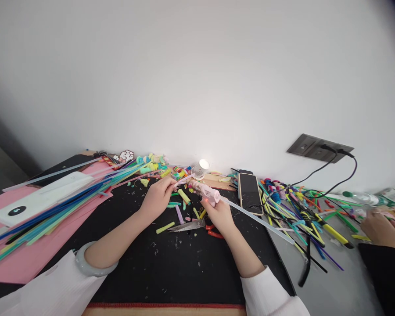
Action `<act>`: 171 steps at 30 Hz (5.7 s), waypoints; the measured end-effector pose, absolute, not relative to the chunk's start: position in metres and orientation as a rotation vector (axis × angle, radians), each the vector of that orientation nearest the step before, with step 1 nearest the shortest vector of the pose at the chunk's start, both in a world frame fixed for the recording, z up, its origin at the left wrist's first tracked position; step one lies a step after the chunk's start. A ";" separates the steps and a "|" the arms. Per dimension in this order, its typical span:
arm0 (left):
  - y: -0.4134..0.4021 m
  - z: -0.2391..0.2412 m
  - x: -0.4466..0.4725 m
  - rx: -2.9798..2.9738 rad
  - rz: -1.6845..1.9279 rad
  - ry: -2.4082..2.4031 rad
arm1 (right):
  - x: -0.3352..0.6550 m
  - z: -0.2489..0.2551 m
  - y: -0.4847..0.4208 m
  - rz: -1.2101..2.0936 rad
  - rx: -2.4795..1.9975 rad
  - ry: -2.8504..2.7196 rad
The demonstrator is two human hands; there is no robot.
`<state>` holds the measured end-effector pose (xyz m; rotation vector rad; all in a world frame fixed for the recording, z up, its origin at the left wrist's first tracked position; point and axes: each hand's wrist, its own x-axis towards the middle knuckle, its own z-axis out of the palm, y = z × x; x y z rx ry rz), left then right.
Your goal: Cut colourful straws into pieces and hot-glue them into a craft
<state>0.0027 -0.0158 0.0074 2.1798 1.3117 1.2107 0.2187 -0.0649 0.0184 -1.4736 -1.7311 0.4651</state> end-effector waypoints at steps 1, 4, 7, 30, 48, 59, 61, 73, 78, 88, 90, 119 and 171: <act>-0.016 0.008 0.003 2.162 1.211 1.314 | 0.219 0.018 -0.065 0.460 -1.486 -1.726; -0.018 0.011 0.003 2.117 1.215 1.316 | 0.221 0.016 -0.064 0.437 -1.532 -1.704; -0.018 0.011 0.003 2.097 1.220 1.316 | 0.223 0.014 -0.062 0.420 -1.569 -1.685; -0.019 0.014 0.004 1.918 1.241 1.359 | 0.229 0.024 -0.060 0.179 -1.887 -1.714; -0.019 0.013 0.006 1.994 1.174 1.305 | 0.226 0.026 -0.064 -0.111 -1.991 -1.813; -0.026 0.017 0.014 2.126 0.948 1.043 | 0.213 0.018 -0.068 -0.374 -1.224 -2.029; -0.026 0.017 0.014 2.107 0.930 1.026 | 0.213 0.013 -0.066 -0.403 -1.218 -2.029; -0.027 0.015 0.017 2.051 0.887 0.997 | 0.212 0.010 -0.061 -0.421 -1.134 -1.967; -0.027 0.015 0.016 2.080 0.886 0.994 | 0.215 0.008 -0.061 -0.368 -1.143 -1.976; -0.024 0.011 0.013 2.235 0.861 0.981 | 0.216 0.010 -0.060 -0.330 -1.129 -2.010; -0.023 0.010 0.012 2.273 0.858 0.968 | 0.217 0.009 -0.060 -0.317 -1.131 -2.020; -0.021 0.000 0.010 2.765 1.064 0.823 | 0.215 0.006 -0.060 -0.198 -1.120 -2.079; -0.022 0.001 0.010 2.637 1.115 0.818 | 0.215 0.004 -0.059 -0.111 -1.073 -2.031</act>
